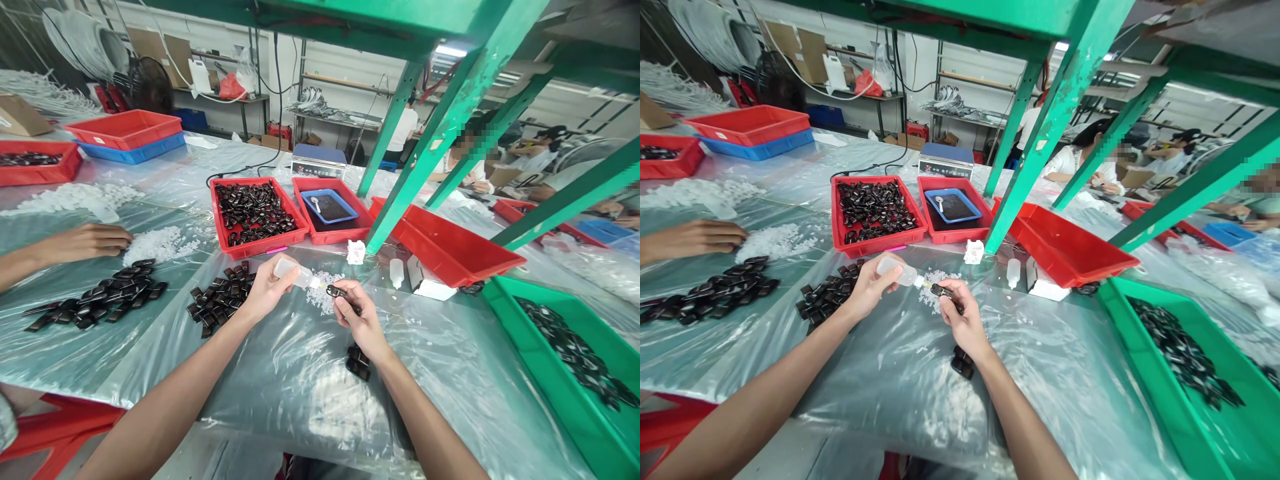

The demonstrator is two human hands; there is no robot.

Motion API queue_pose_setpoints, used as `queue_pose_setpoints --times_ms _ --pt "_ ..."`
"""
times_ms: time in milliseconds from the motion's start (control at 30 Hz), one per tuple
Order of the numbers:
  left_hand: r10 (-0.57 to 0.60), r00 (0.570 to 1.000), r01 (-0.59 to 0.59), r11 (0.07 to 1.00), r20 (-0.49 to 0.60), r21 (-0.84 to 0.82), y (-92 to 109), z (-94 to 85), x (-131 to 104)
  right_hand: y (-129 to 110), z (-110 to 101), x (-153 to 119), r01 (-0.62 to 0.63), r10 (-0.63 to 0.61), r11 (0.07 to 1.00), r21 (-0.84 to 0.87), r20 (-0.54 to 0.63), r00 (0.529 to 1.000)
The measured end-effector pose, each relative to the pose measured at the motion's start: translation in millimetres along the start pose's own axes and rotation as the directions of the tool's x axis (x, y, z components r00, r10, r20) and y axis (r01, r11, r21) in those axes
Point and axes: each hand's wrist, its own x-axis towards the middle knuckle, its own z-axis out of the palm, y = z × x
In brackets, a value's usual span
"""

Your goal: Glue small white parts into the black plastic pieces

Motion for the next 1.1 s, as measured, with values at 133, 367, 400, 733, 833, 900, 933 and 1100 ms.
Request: queue_pose_setpoints --times_ms 133,367,400,733,833,900,933,1100 --pt "-0.037 0.999 0.037 0.999 -0.012 -0.027 -3.1 -0.2 0.4 -0.7 -0.2 -0.4 -0.001 0.001 1.0 -0.023 0.004 1.0" --pt "-0.071 0.997 0.068 0.996 -0.04 -0.058 -4.1 1.8 0.8 5.3 -0.4 0.9 0.019 -0.019 0.999 -0.041 -0.006 1.0" --pt "-0.07 0.997 0.067 0.996 -0.042 -0.06 -3.9 1.8 0.9 7.0 -0.6 1.2 0.024 -0.025 0.999 -0.044 -0.006 1.0" --pt "-0.096 0.989 0.084 0.991 -0.112 -0.108 -6.9 0.1 4.9 -19.3 -40.3 -9.7 0.094 -0.083 0.866 -0.491 0.045 0.996" --pt "-0.101 0.99 0.088 0.988 -0.103 -0.125 -7.3 1.6 4.3 -24.4 -57.5 -29.2 0.069 -0.018 0.791 -0.608 0.09 0.996" --pt "-0.095 0.991 0.082 0.987 -0.089 -0.137 -6.8 3.2 3.2 -23.2 -64.3 -43.1 0.014 0.065 0.744 -0.668 0.094 0.993" --pt "-0.089 0.993 0.077 0.987 -0.081 -0.142 -6.4 4.0 2.5 -22.5 -66.2 -49.3 -0.015 0.11 0.715 -0.699 0.092 0.99" --pt "-0.072 0.995 0.062 0.987 -0.063 -0.151 -5.5 6.3 0.9 -28.6 -71.4 -62.8 -0.132 0.29 0.613 -0.779 0.067 0.955"
